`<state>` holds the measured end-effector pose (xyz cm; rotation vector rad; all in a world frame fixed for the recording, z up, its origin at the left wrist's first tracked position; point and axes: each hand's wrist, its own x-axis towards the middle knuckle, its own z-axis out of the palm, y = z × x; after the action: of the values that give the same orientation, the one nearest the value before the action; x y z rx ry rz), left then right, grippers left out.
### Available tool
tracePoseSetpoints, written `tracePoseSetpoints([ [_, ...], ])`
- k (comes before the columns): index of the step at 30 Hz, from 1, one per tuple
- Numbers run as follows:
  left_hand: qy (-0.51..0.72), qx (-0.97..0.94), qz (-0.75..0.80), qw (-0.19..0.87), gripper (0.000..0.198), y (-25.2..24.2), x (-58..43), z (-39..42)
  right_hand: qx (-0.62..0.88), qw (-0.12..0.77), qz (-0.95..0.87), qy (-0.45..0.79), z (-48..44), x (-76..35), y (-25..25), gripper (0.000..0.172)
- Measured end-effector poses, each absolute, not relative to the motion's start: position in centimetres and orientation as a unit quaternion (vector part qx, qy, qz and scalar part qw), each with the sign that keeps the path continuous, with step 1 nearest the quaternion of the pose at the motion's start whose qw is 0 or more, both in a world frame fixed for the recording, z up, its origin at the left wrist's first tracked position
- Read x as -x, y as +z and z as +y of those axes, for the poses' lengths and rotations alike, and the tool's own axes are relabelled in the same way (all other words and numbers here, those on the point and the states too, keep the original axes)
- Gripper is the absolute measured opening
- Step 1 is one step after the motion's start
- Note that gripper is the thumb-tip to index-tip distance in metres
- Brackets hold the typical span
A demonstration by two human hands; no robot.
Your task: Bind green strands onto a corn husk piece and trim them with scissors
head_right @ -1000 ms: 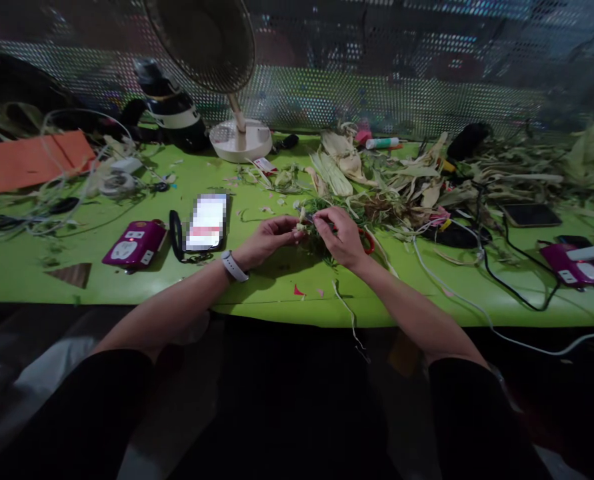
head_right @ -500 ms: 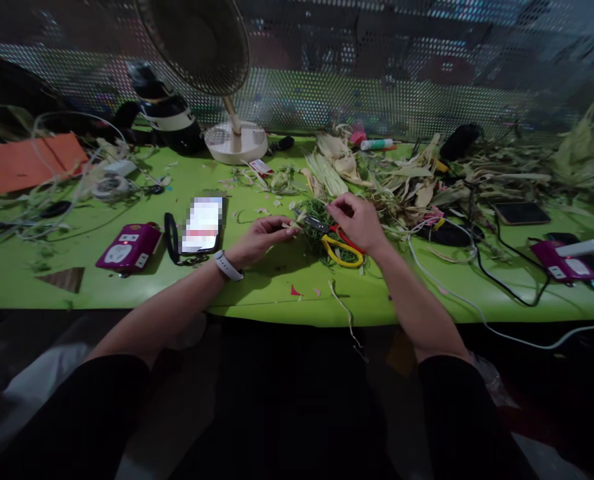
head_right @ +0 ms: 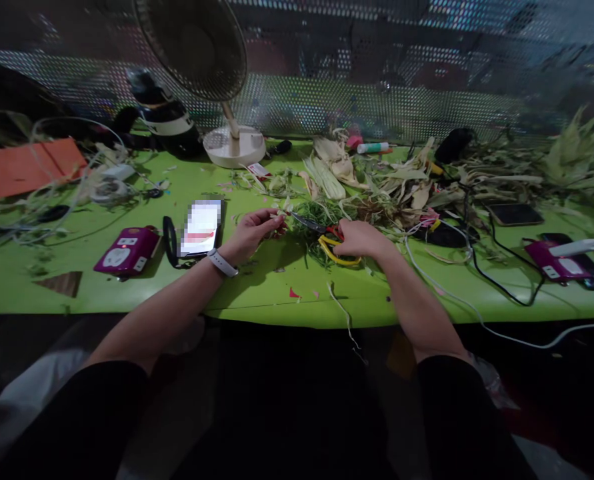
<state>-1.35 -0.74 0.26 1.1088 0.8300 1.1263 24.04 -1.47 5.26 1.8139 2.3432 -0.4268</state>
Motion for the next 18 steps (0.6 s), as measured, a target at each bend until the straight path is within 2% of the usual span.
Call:
tracePoseSetpoints([
  [3,0.511,-0.459,0.365,0.628,0.04,0.7,1.5,-0.7,-0.618,0.012,0.753,-0.228,-0.4,-25.0,4.9,0.025],
  [9,0.54,-0.437,0.355,0.626,0.038,1.1,1.7,-0.5,-0.578,-0.121,0.728,-0.349,0.2,-26.2,4.5,0.053],
  [12,0.545,-0.452,0.349,0.614,0.036,1.0,1.7,-0.5,-0.533,-0.148,0.73,-0.402,-0.2,-25.8,5.1,0.057],
  [18,0.567,-0.418,0.336,0.626,0.032,1.4,1.6,-0.8,-0.458,-0.161,0.762,-0.429,-0.9,-25.3,5.4,0.054],
])
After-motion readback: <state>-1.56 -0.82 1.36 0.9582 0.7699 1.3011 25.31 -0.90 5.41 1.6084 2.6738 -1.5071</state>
